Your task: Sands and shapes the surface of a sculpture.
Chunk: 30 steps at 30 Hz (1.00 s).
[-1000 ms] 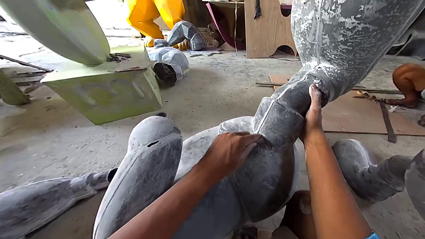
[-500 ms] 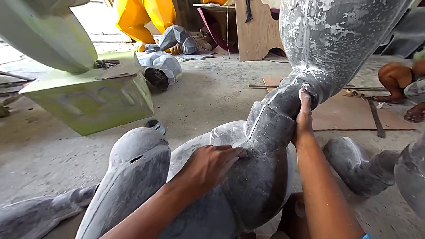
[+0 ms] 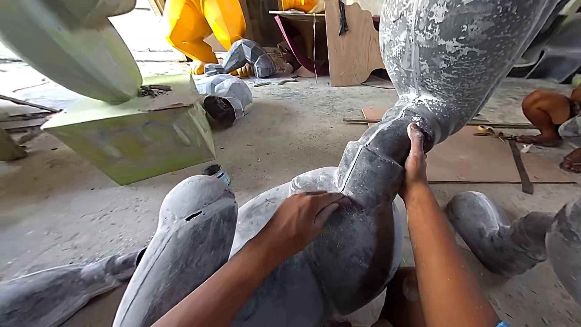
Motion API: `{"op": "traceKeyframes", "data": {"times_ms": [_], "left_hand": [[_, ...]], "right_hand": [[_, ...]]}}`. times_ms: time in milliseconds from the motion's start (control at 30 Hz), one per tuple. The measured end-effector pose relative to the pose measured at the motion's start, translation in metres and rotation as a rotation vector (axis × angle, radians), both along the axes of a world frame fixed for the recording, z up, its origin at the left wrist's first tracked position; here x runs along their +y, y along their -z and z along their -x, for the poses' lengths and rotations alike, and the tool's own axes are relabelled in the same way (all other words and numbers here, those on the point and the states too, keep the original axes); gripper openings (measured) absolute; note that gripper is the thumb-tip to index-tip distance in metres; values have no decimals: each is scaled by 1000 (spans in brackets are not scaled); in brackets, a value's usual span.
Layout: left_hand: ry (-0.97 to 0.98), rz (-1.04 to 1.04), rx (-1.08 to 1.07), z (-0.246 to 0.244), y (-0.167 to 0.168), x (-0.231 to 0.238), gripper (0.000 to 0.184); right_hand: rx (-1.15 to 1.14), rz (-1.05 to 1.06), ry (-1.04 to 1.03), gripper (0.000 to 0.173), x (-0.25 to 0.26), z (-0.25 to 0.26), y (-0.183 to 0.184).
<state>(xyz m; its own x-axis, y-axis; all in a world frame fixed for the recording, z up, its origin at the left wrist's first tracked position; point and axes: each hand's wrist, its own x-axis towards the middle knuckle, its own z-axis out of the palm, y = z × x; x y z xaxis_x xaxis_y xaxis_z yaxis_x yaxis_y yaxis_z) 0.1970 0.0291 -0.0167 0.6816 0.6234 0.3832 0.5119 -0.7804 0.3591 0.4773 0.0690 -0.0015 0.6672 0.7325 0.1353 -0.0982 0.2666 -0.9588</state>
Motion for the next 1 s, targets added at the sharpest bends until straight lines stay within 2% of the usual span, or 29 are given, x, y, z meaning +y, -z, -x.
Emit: {"op": "traceKeyframes", "data": {"times_ms": [100,233,300,400,567,767,900,1000], "left_hand": [[-10,5,7,7,2,-5,31],[4,8,1,-13,-2,6,29],[6,29,4,-5,0,2,31],[-26,1,17,11,9,-9,32],[-12,-45,8,-11,0,8,28],[-39,-38,27,23,4,7,32],[-65,-8,7,11,-4,31,31],[-37,68,-84,22,-5,36,30]], "right_hand": [[31,-24,17,84,0,-2,1],[31,10,27,90,1,-2,2],[31,-22,11,84,2,-2,2],[40,-18,24,85,1,-3,4],[29,78,53,98,7,-1,2],[109,53,-20,107,22,7,-4],[94,153,-17,115,34,20,-11],[96,168,-25,119,48,25,-13]]}}
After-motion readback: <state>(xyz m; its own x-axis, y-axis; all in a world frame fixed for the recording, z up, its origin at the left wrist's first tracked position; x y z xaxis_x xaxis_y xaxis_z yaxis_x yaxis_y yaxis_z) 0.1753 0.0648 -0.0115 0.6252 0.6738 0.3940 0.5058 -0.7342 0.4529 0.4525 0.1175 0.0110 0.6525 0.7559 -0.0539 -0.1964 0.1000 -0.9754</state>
